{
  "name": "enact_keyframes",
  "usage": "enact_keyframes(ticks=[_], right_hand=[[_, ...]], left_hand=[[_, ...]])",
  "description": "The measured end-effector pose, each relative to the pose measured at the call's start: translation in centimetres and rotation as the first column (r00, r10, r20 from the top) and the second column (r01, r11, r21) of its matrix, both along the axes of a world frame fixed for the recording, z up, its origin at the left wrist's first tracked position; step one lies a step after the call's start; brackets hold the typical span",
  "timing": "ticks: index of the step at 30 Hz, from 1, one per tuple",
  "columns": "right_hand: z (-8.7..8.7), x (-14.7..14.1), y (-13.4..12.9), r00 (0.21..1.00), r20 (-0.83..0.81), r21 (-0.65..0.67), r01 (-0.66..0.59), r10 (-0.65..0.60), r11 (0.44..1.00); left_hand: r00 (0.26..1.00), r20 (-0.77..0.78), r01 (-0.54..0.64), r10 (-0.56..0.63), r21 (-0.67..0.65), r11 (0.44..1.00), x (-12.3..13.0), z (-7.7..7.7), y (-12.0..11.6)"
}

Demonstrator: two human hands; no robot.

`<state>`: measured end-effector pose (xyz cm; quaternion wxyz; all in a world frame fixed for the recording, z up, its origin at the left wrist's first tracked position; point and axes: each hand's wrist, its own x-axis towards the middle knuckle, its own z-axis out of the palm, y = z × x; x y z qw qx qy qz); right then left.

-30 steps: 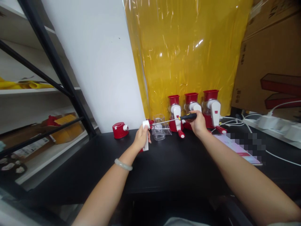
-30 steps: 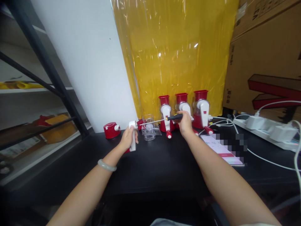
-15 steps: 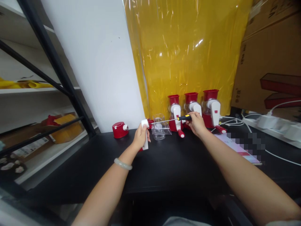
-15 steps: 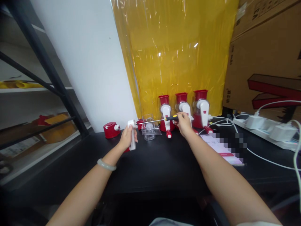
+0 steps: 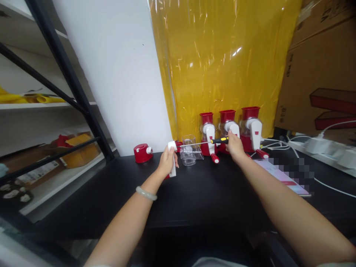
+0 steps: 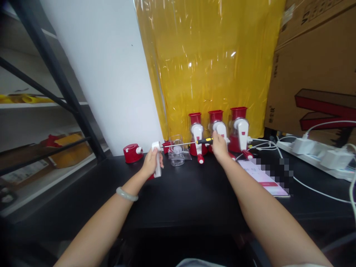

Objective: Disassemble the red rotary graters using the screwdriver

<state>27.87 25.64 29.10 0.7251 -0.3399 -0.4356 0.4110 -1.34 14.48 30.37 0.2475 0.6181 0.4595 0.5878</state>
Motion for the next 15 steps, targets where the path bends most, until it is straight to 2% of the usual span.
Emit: enact_keyframes(ticks=[3,10,13,15], right_hand=[[0.1,-0.1,-0.2,1.000,-0.007,-0.044,-0.014,0.014,0.999],[1.1,-0.9,-0.4,0.966,-0.237,-0.030,-0.111,0.101,0.993],[1.1,-0.5,-0.4,0.959,-0.235,-0.041,-0.173,0.159,0.984],[0.9,-0.3,-0.5,0.975,-0.177,-0.071,-0.151,0.136,0.986]], left_hand=[[1.000,-0.013,-0.005,0.005,0.008,1.000,0.0,0.0,0.0],[1.000,-0.008,0.009,-0.009,0.021,1.000,0.0,0.0,-0.1],[1.000,-0.020,0.001,-0.001,0.020,1.000,0.1,0.1,-0.2],[1.000,-0.025,-0.003,0.004,0.022,1.000,0.1,0.1,-0.3]])
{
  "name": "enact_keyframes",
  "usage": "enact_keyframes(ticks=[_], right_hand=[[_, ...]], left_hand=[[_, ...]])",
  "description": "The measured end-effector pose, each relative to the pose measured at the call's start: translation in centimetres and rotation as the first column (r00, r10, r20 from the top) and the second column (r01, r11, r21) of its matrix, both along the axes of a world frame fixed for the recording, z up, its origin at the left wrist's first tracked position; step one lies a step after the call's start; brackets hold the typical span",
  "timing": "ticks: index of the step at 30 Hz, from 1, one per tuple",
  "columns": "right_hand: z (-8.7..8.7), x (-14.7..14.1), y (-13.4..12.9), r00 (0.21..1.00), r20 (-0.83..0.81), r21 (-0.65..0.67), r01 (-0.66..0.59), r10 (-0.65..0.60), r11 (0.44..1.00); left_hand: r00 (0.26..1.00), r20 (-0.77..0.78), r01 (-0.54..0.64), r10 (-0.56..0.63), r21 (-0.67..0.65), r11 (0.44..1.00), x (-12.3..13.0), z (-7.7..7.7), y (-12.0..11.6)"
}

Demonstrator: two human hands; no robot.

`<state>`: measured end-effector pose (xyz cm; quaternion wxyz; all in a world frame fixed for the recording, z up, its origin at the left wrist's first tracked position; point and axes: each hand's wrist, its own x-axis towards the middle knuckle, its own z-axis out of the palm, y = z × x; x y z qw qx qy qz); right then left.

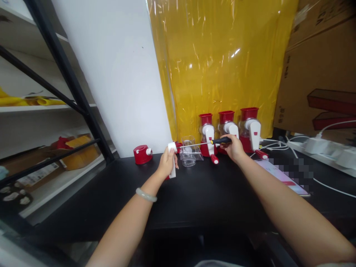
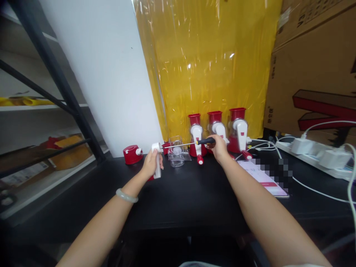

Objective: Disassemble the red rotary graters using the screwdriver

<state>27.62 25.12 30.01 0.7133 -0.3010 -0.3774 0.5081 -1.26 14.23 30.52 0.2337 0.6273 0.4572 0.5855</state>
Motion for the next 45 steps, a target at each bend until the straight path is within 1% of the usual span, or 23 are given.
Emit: enact_keyframes(ticks=[3,5,7,10,12,13,14,16,18,20,22,25,28,30,31,33,35,37,38,39,41,43,45], right_hand=[[-0.3,0.1,-0.1,0.985,0.150,-0.012,0.086,-0.084,0.996],[-0.2,0.0,-0.2,0.982,0.173,-0.007,0.081,-0.079,0.997],[0.2,-0.3,-0.4,0.994,0.097,-0.010,0.045,-0.043,0.999],[0.9,-0.5,-0.8,0.998,-0.070,-0.029,-0.005,0.003,1.000],[1.2,-0.4,-1.0,0.992,-0.119,-0.043,-0.041,0.036,0.998],[1.2,-0.4,-1.0,0.993,-0.110,-0.055,-0.045,0.038,0.997],[1.1,-0.3,-1.0,0.997,-0.073,-0.070,-0.027,0.022,0.997],[0.8,0.0,-0.9,0.996,0.066,-0.088,0.069,-0.064,0.994],[0.3,0.2,-0.6,0.961,0.229,-0.054,0.169,-0.152,0.984],[0.0,0.3,-0.3,0.934,0.304,-0.009,0.199,-0.187,0.980],[-0.1,0.2,-0.2,0.951,0.262,0.013,0.164,-0.161,0.986],[0.4,-0.1,-0.2,0.993,0.063,0.008,0.099,-0.099,0.995],[0.7,-0.2,-0.4,0.994,-0.111,-0.019,0.023,-0.025,1.000],[0.8,-0.1,-0.6,0.991,-0.134,-0.025,-0.013,0.010,1.000],[0.7,0.0,-0.6,0.994,-0.106,-0.034,-0.008,0.005,0.999],[0.5,0.3,-0.5,0.999,0.016,-0.050,0.053,-0.052,0.997],[0.2,0.5,-0.4,0.974,0.184,-0.037,0.142,-0.133,0.989],[0.1,0.6,-0.3,0.946,0.276,0.000,0.175,-0.168,0.985],[0.1,0.5,-0.3,0.950,0.270,0.011,0.161,-0.158,0.987],[0.2,0.4,-0.3,0.964,0.229,0.011,0.136,-0.135,0.991],[0.5,0.0,-0.4,0.994,0.087,0.001,0.071,-0.071,0.997],[0.8,-0.2,-0.6,0.999,-0.040,-0.009,0.010,-0.010,1.000],[1.0,-0.1,-0.8,0.997,-0.075,-0.021,-0.027,0.025,0.999]], left_hand=[[1.000,-0.003,0.001,-0.001,-0.002,1.000,0.0,0.0,0.0],[1.000,0.002,0.001,-0.001,-0.006,1.000,-0.1,0.0,0.1],[1.000,0.002,0.001,-0.001,-0.007,1.000,-0.1,0.0,0.1],[1.000,-0.002,0.004,-0.004,-0.007,1.000,0.0,0.0,0.1],[1.000,-0.004,0.010,-0.010,-0.006,1.000,0.0,0.0,0.1],[1.000,-0.008,0.011,-0.011,-0.005,1.000,0.0,0.0,0.0],[1.000,-0.015,0.009,-0.009,-0.004,1.000,0.0,0.0,0.0],[1.000,-0.027,-0.002,0.002,-0.002,1.000,0.0,0.0,0.1],[0.999,-0.033,-0.014,0.014,-0.004,1.000,-0.1,-0.1,0.2],[0.999,-0.040,-0.017,0.017,-0.005,1.000,-0.2,-0.2,0.3],[0.999,-0.045,-0.013,0.012,-0.004,1.000,-0.4,-0.3,0.5],[0.999,-0.054,0.000,0.000,-0.001,1.000,-0.4,-0.4,0.5],[0.997,-0.071,0.008,-0.007,0.005,1.000,-0.4,-0.3,0.4],[0.997,-0.074,0.010,-0.009,0.005,1.000,-0.4,-0.3,0.4],[0.997,-0.072,0.011,-0.011,0.003,1.000,-0.4,-0.3,0.4],[0.998,-0.069,0.010,-0.009,0.003,1.000,-0.4,-0.3,0.4],[0.998,-0.064,0.005,-0.005,0.002,1.000,-0.4,-0.3,0.4],[0.998,-0.056,0.000,0.000,0.001,1.000,-0.4,-0.3,0.5],[0.999,-0.053,-0.001,0.001,-0.001,1.000,-0.4,-0.3,0.5],[0.999,-0.052,-0.001,0.001,-0.002,1.000,-0.4,-0.3,0.5],[0.998,-0.060,0.001,-0.001,0.001,1.000,-0.5,-0.3,0.5],[0.997,-0.072,0.002,-0.002,0.006,1.000,-0.5,-0.3,0.5],[0.997,-0.080,0.007,-0.006,0.009,1.000,-0.5,-0.3,0.5]])
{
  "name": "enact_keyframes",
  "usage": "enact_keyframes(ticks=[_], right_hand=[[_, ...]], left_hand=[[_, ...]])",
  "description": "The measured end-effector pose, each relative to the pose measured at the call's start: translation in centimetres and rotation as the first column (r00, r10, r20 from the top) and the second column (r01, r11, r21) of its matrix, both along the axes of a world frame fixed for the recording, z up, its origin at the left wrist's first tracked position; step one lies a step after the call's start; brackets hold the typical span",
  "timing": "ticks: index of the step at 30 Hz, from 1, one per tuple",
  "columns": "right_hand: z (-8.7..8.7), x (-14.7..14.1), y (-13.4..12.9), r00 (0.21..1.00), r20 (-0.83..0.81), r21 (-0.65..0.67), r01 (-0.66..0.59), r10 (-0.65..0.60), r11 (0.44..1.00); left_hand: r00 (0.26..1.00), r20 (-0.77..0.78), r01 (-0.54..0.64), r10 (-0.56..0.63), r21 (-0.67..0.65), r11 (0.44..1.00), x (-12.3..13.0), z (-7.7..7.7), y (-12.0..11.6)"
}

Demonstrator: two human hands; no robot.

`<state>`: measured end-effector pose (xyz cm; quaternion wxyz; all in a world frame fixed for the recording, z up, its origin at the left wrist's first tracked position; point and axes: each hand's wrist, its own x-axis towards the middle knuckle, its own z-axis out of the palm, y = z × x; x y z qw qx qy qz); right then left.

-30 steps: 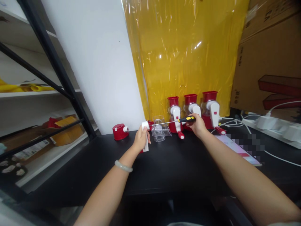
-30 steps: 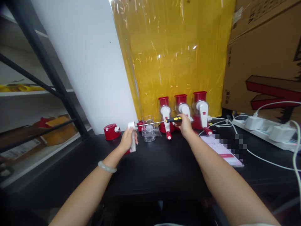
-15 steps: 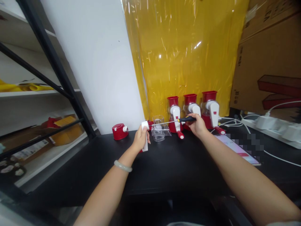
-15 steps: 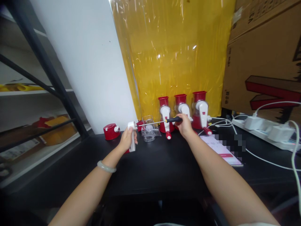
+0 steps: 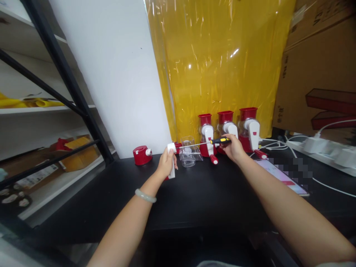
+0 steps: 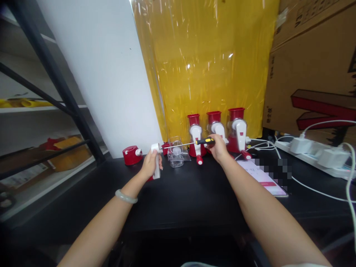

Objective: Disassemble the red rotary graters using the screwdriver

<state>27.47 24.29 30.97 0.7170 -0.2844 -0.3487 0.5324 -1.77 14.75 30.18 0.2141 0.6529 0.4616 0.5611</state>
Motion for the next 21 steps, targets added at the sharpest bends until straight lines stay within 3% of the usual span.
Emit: enact_keyframes(ticks=[6,8,15,18,21], right_hand=[[-0.48,0.56,0.04,0.938,0.306,0.002,0.170,-0.162,0.985],[-0.48,0.36,0.11,0.950,0.284,0.006,0.138,-0.134,0.990],[0.13,-0.27,0.03,0.998,-0.056,-0.041,-0.015,0.013,0.999],[-0.23,0.10,0.31,1.000,-0.009,-0.004,-0.007,0.007,1.000],[-0.86,0.44,0.66,0.986,0.152,0.058,0.062,-0.070,0.996]], left_hand=[[0.999,0.044,-0.006,0.006,-0.007,1.000,0.11,0.11,-0.05],[0.999,0.039,-0.010,0.010,-0.008,1.000,0.13,0.13,-0.04],[1.000,0.014,-0.001,0.001,-0.013,1.000,-0.14,-0.20,0.24],[1.000,0.004,-0.002,0.002,-0.022,1.000,-0.22,-0.29,0.32],[1.000,0.013,-0.004,0.005,-0.024,1.000,-0.15,-0.23,0.25]])
